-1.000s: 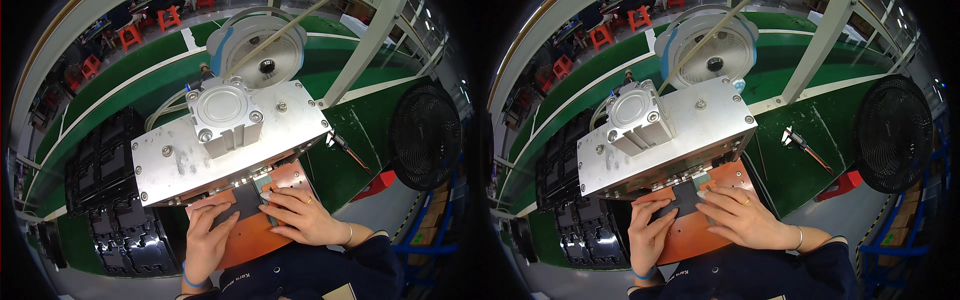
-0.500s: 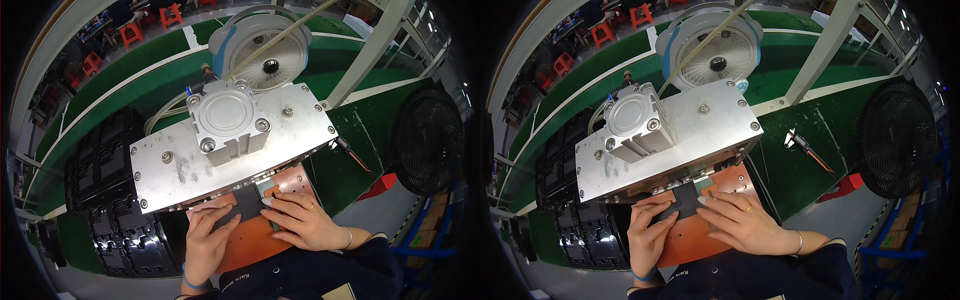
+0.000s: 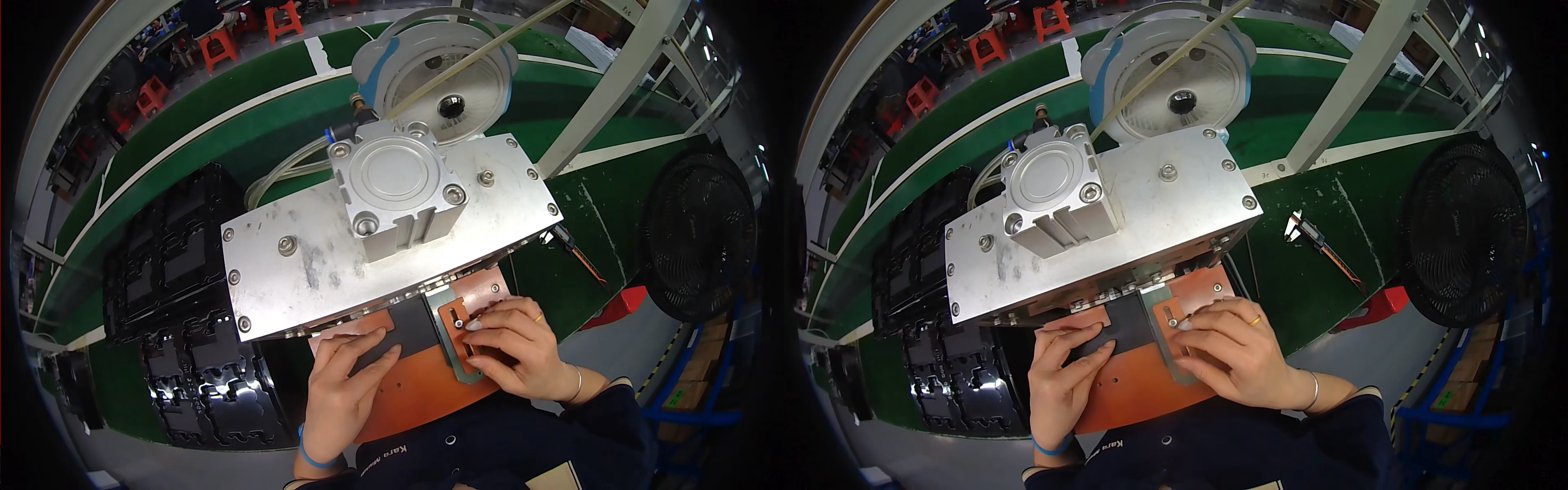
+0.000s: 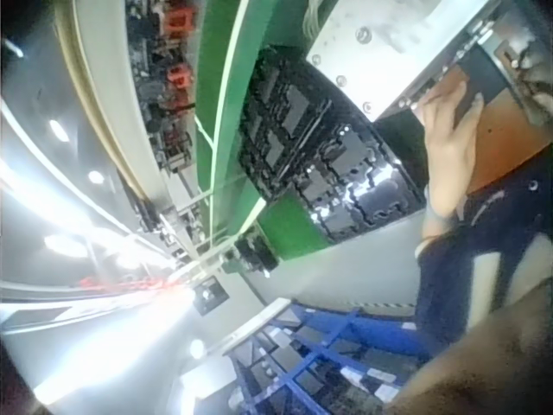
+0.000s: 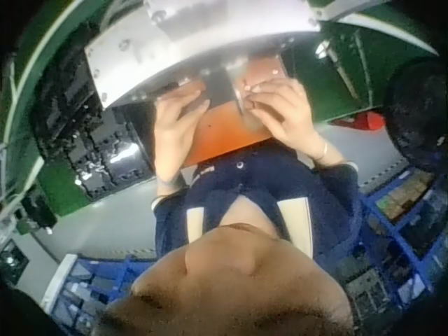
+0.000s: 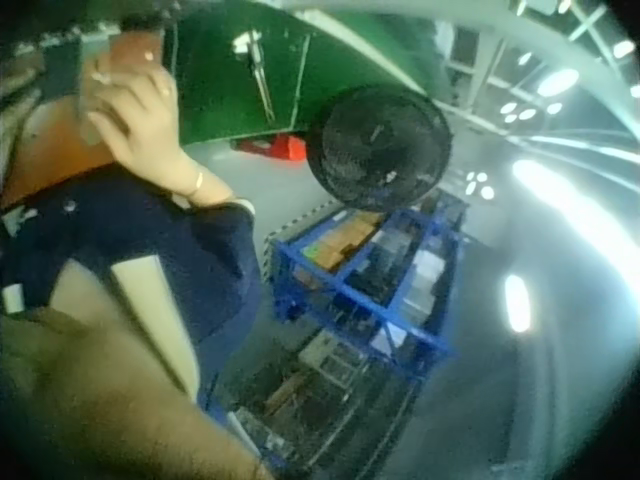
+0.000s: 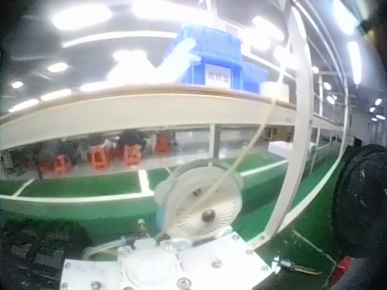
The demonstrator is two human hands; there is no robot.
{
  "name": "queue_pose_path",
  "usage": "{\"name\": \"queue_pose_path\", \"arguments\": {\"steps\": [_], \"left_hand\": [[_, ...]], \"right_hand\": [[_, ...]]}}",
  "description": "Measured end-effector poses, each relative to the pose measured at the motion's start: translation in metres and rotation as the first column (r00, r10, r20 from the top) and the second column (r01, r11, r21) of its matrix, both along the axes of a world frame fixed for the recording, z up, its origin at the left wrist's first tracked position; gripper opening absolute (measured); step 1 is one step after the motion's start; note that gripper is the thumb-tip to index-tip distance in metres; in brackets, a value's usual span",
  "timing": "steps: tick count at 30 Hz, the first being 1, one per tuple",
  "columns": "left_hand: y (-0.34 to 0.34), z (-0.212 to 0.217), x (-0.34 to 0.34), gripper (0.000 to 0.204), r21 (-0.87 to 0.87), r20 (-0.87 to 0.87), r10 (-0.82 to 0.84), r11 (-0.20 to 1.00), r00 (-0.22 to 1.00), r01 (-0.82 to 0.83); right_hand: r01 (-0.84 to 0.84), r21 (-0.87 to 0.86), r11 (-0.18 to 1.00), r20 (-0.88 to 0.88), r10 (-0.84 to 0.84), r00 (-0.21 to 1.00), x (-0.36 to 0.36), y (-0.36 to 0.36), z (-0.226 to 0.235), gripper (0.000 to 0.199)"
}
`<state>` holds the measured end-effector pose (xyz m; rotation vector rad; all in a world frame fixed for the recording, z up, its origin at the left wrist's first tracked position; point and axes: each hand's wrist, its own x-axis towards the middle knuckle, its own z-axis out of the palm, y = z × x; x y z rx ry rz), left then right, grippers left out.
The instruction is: The person repeatedly takes battery components from a tray, measures them with digital calipers, and positions them on a machine fixture by hand.
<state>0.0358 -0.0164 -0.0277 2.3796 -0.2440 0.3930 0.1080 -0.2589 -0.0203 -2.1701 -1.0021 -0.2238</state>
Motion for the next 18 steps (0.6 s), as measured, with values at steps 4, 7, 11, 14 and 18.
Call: {"name": "queue_pose_path", "arguments": {"steps": [4, 7, 11, 14, 18], "left_hand": [[0.0009, -0.0004, -0.0004, 0.037, -0.001, -0.002, -0.008, 1.000, 1.000, 0.008], [0.0006, -0.0011, 0.0005, 0.037, -0.015, -0.001, -0.012, 1.000, 1.000, 0.012], [-0.0006, -0.0021, 0.0026, 0.035, -0.008, 0.000, -0.014, 1.000, 1.000, 0.014], [0.0020, 0.0025, -0.0051, 0.035, -0.010, 0.014, 0.009, 1.000, 1.000, -0.009], [-0.0015, -0.0019, 0.0020, 0.034, -0.015, 0.013, -0.004, 1.000, 1.000, 0.004]], "right_hand": [[0.060, -0.015, 0.998, 0.101, -0.058, 0.993, 0.0049, -0.0004, -0.0005, 0.025], [0.015, -0.032, 0.999, 0.079, -0.012, 0.997, 0.0056, 0.0032, 0.0014, 0.024], [-0.030, 0.015, 0.999, 0.092, 0.028, 0.995, 0.0072, 0.0027, -0.0017, 0.021], [-0.029, 0.079, 0.996, 0.113, 0.020, 0.993, 0.0051, 0.0075, 0.0000, 0.018], [0.015, 0.058, 0.998, 0.112, -0.022, 0.993, 0.0077, 0.0015, -0.0036, 0.017]]}}
